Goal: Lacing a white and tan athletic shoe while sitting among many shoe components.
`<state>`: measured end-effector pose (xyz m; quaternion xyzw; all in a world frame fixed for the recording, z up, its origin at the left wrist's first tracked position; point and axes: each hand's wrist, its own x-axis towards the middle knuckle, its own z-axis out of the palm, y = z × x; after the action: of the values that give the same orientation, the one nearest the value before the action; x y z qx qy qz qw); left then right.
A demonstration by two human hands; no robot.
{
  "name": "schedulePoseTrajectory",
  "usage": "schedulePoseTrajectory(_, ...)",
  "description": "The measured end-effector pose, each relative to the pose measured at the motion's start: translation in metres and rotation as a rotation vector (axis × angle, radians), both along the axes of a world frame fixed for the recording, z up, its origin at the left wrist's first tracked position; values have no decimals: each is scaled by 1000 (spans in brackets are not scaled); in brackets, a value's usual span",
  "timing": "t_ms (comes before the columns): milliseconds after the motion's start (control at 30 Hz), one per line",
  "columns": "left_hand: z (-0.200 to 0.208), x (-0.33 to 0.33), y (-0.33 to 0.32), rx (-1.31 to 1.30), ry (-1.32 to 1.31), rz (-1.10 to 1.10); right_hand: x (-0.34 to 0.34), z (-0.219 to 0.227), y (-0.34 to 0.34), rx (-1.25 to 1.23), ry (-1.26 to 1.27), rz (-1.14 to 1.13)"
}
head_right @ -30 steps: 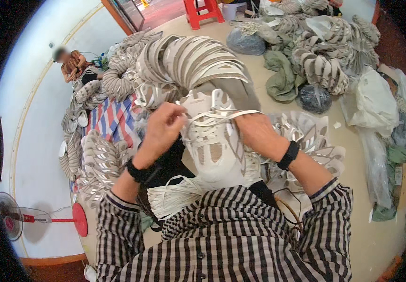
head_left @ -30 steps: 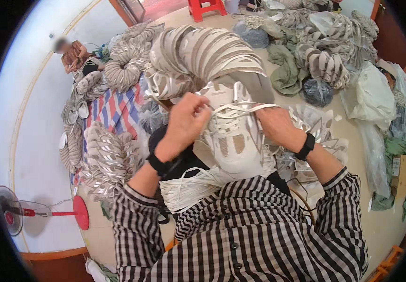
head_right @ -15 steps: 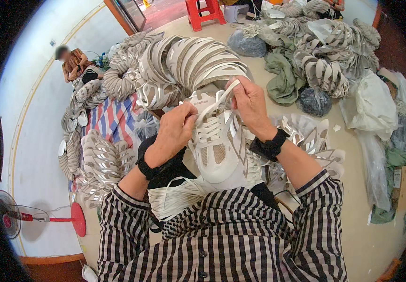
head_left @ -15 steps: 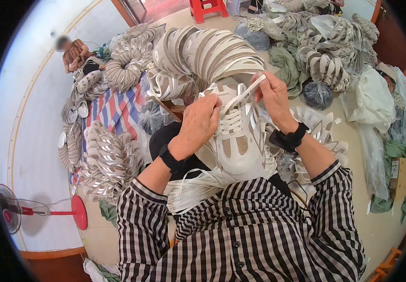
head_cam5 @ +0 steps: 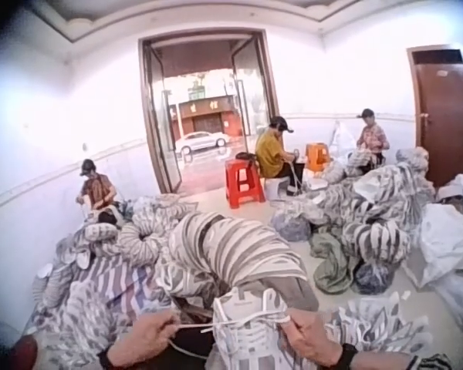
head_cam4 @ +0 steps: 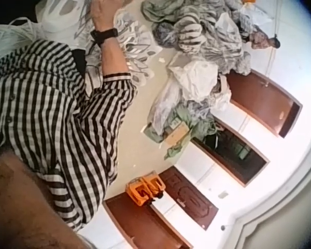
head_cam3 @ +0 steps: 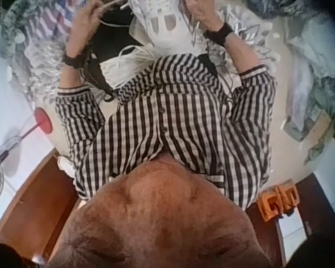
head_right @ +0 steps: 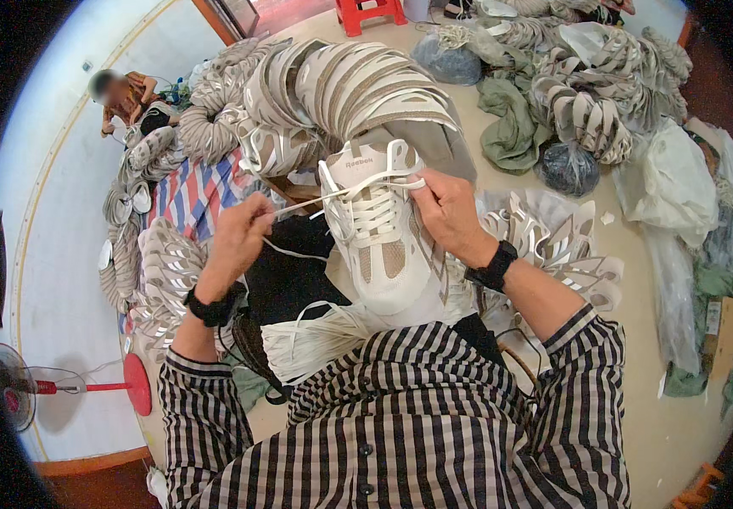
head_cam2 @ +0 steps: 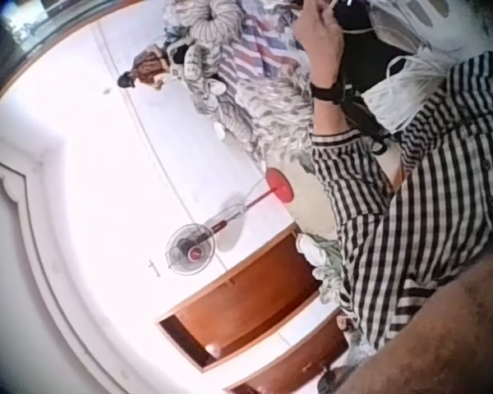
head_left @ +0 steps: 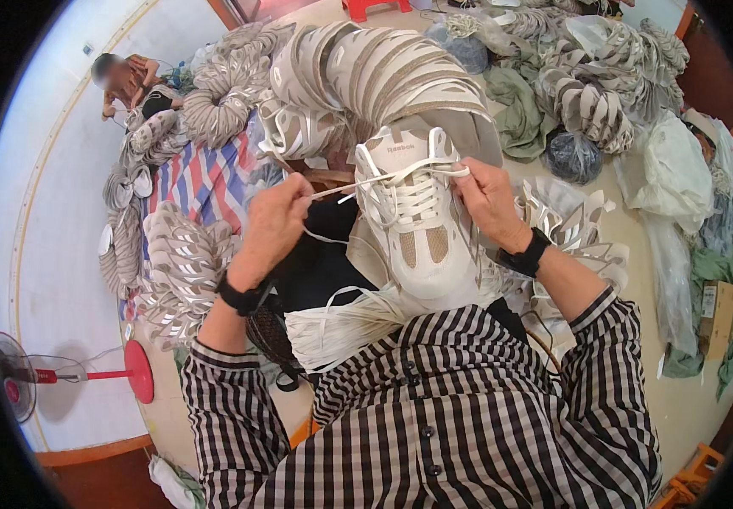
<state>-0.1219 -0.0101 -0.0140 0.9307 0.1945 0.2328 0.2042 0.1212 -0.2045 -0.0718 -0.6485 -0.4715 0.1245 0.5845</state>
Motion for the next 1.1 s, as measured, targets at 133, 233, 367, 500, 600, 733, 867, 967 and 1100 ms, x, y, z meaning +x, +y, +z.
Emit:
schedulePoseTrajectory(133,5,-19,17,-296,26,-40,-1,1,3,22,-225,-44)
schedulePoseTrajectory(233,27,-46,12,-542,88,-39,-6,6,12,22,-290,-5)
schedulePoseTrajectory(367,38,-42,9,-776,115,-102,-3,5,7,36,-376,-29)
schedulePoseTrajectory(500,37,-58,23,-945,99,-138,-3,6,11,49,-441,-10)
schedulePoseTrajectory(600,32,-64,32,-1044,88,-131,-3,8,13,7,-458,2)
schedulePoseTrajectory(733,28,-78,49,-1102,53,-80,-2,9,13,11,-416,26)
schedulePoseTrajectory(867,15,-63,46,-919,154,-81,-1,8,10,-17,-387,37)
schedulePoseTrajectory(967,12,-41,37,-845,171,-75,2,8,6,-32,-383,56)
schedulePoseTrajectory(1100,-5,-48,60,-620,176,22,2,12,2,-65,-331,139)
